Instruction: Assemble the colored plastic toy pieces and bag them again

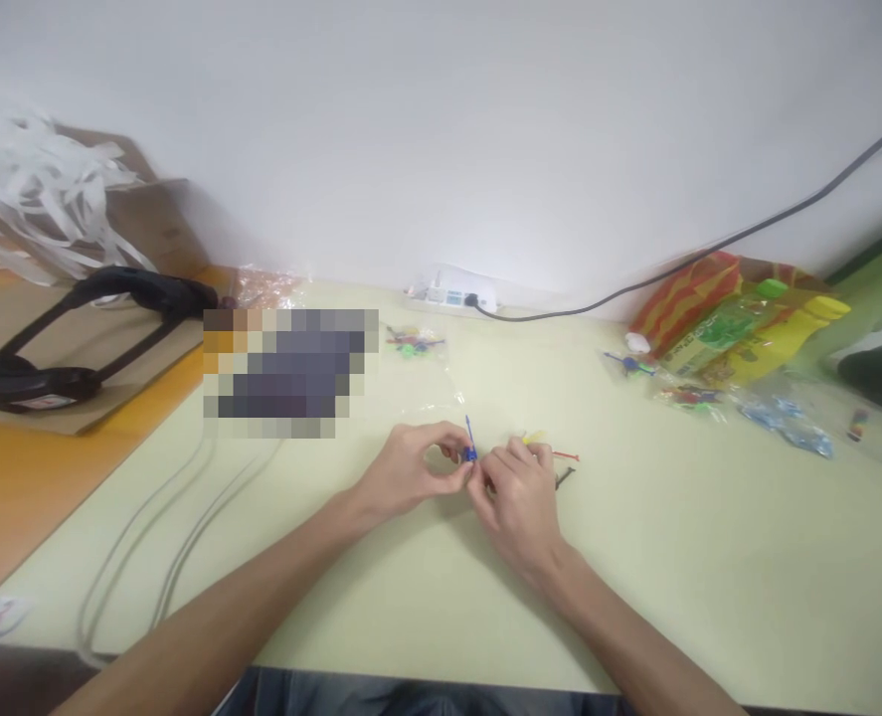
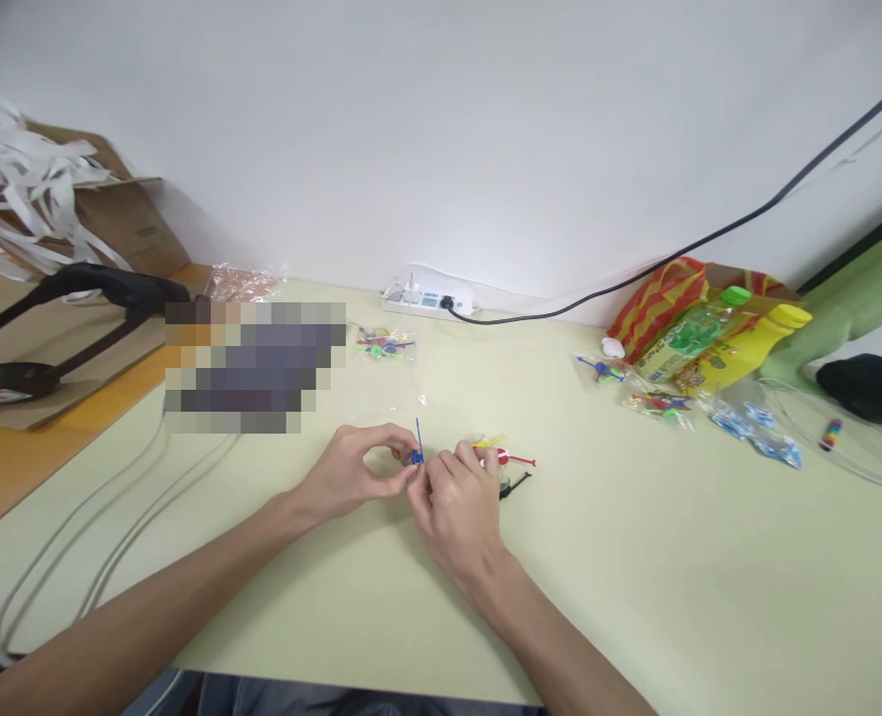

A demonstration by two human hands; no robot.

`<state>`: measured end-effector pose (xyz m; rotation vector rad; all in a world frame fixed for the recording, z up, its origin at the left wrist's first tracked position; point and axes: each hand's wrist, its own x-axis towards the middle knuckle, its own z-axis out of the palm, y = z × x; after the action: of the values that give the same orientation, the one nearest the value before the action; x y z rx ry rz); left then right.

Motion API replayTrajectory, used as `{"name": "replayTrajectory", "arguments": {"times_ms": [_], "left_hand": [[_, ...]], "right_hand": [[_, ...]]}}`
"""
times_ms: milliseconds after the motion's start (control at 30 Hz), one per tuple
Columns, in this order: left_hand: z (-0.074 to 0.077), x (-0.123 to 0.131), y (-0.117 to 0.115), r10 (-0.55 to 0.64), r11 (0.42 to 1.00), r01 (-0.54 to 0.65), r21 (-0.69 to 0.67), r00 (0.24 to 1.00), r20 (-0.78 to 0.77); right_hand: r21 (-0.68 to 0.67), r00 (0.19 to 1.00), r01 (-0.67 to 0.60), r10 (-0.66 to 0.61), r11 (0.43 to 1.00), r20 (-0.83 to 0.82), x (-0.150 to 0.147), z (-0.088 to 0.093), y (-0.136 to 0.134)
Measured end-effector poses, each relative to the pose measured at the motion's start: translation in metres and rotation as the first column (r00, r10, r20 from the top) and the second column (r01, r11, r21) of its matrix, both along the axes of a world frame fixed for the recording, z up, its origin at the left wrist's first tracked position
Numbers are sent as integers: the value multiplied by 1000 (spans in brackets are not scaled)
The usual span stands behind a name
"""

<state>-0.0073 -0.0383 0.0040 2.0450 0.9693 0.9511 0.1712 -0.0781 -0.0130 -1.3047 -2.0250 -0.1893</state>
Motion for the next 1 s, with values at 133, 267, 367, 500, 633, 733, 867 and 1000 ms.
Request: {"name": "replayTrajectory", "arguments": {"times_ms": [133,267,367,500,633,733,867,1000], "left_hand": [[0,0,1,-2,998,4,-58,1000,31],[0,0,1,-3,997,6,-83,999,33],[-2,0,0,0,998,1,-57,1000,13],[-1,-5,1,62,986,-50,161,996,-72],[3,-25,11,129,930,-80,358,985,-114],[5,-40,21,71,959,-20,282,982,-175],[5,-47,27,-21,986,75,148,940,-340],[5,-45,27,-87,985,138,105,917,-388]], "right_hand": [[13,1000,0,0,1000,9,0,0,1],[14,1000,7,-8,1000,25,-2,-1,0],[0,1000,8,-8,1000,29,-3,-2,0],[-54,1000,-6,6,999,0,3,0,2],[-111,999,-5,1,994,-33,12,4,5],[-103,1000,-8,9,995,8,11,2,4],[-104,987,-6,22,995,159,2,-6,4],[-118,969,10,19,993,247,-6,-11,6]]}}
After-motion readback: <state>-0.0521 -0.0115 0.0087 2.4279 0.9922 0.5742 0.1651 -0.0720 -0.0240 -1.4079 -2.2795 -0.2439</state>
